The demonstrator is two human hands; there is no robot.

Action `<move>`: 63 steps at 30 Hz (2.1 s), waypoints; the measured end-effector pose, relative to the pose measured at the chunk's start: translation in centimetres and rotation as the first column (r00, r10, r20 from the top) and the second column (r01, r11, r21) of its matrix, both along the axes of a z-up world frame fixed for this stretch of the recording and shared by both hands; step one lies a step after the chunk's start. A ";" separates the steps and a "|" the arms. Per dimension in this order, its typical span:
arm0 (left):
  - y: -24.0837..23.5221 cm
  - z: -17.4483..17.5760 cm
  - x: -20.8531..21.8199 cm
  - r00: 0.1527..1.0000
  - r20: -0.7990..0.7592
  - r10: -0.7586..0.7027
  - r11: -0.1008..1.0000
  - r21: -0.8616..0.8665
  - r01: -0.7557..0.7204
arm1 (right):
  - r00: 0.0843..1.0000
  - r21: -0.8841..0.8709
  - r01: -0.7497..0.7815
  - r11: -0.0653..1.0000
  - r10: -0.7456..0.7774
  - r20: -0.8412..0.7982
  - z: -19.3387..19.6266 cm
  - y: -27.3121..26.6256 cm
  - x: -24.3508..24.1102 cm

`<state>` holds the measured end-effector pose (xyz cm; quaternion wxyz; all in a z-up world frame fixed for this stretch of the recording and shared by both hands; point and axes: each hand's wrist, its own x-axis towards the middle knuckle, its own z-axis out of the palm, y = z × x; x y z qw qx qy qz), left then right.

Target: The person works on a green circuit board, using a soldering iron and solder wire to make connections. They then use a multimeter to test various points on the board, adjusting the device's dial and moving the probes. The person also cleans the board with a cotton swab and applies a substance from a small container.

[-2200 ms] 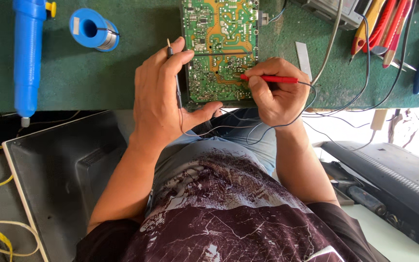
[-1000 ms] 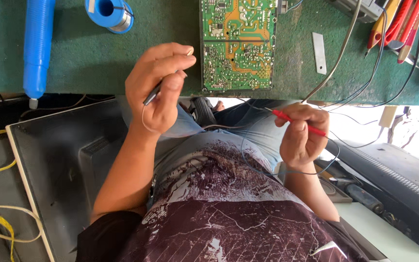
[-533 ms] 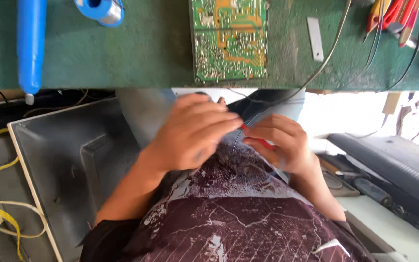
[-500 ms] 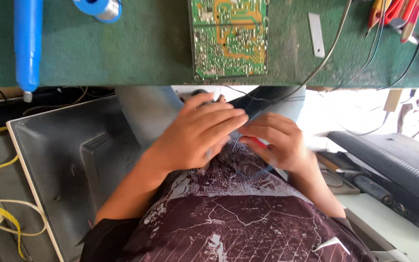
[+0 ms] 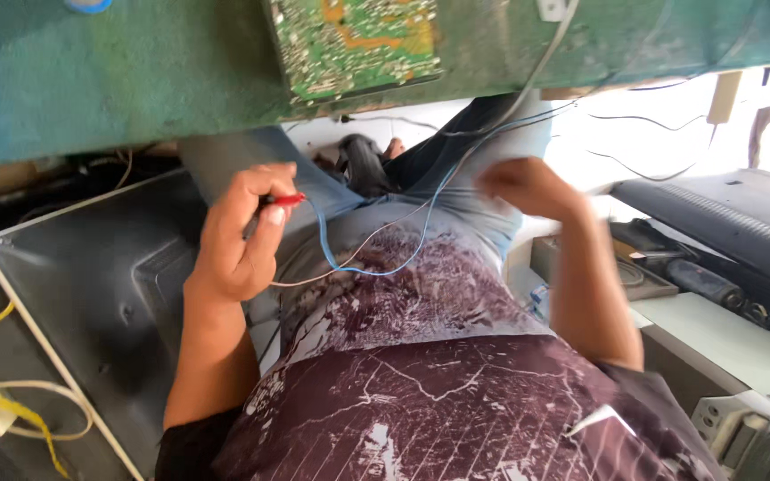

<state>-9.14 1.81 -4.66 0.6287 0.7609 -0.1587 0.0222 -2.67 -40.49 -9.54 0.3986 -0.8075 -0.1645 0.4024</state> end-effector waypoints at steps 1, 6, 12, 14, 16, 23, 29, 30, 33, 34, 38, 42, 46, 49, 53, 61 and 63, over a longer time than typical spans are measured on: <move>-0.2 -1.0 -0.3 0.999 -0.034 0.000 1.000 0.029 0.001 | 0.967 -0.015 0.237 0.971 -0.238 -0.091 -3.2 0.8 0.3; -2.7 -4.2 -0.6 0.998 0.046 0.047 0.981 0.185 -0.055 | 0.751 0.160 0.659 0.734 -0.655 -0.085 -20.0 2.3 1.3; -4.3 -4.5 -0.2 0.998 -0.061 -0.015 0.948 0.315 0.033 | 0.960 0.082 0.136 0.987 -0.152 0.235 -4.7 9.5 0.5; -4.9 -6.4 -0.4 1.000 -0.017 0.008 0.910 0.415 0.000 | 0.973 0.345 0.158 0.925 -0.204 0.103 -1.2 10.5 -0.3; -5.4 -6.4 -0.5 0.994 -0.104 -0.028 0.918 0.391 0.067 | 0.972 0.486 0.149 0.861 -0.218 0.089 0.7 11.2 -0.7; -7.3 -8.3 0.4 0.995 -0.091 -0.029 0.963 0.264 0.052 | 0.878 0.706 0.467 0.533 -0.186 -0.441 -3.9 9.7 -1.8; -9.7 -2.3 1.6 0.962 0.029 -0.270 0.939 0.229 0.256 | 0.113 0.027 0.870 0.493 -0.145 -0.983 -9.8 11.5 -0.9; -9.6 -1.7 1.4 0.964 0.032 -0.262 0.941 0.230 0.248 | 0.116 0.029 0.866 0.499 -0.144 -0.983 -13.9 10.5 0.0; -8.5 -0.1 0.5 0.934 0.028 -0.357 0.898 0.286 0.335 | 0.063 -0.007 0.976 0.220 -0.310 -0.948 -22.9 7.4 2.0; -7.8 0.4 0.1 0.933 0.035 -0.357 0.891 0.312 0.329 | 0.011 -0.031 0.990 0.136 -0.293 -0.956 -23.7 6.3 2.3; -3.4 3.6 -1.0 0.963 0.015 -0.269 0.951 0.164 0.263 | -0.032 0.034 0.990 -0.139 -0.447 -0.894 -26.9 2.1 2.2; 0.3 4.8 -2.4 0.981 -0.010 -0.195 0.962 0.195 0.193 | 0.129 0.143 0.907 -0.396 -0.061 -0.990 -27.3 -4.1 1.8; 1.5 5.5 -2.2 1.000 -0.021 -0.008 0.969 0.248 0.013 | -0.046 0.195 0.937 -0.290 -0.656 -0.754 -15.0 -4.5 -0.6; 2.5 4.2 -1.0 0.987 0.102 0.122 0.961 0.236 -0.143 | 0.045 0.425 0.880 -0.214 -0.851 -0.523 -5.6 -2.0 -3.6; 2.0 7.1 3.8 0.904 0.326 0.275 0.899 0.245 -0.362 | 0.327 0.720 0.556 0.415 -0.906 0.270 0.1 -0.6 -5.2; 1.3 6.2 18.5 0.966 -0.006 0.259 0.894 0.379 -0.237 | 0.368 0.369 0.135 0.920 -0.392 0.843 11.5 11.6 3.9; 1.5 5.0 20.9 0.957 -0.090 0.276 0.886 0.410 -0.217 | 0.347 0.282 0.083 0.956 -0.293 0.891 11.5 11.8 5.0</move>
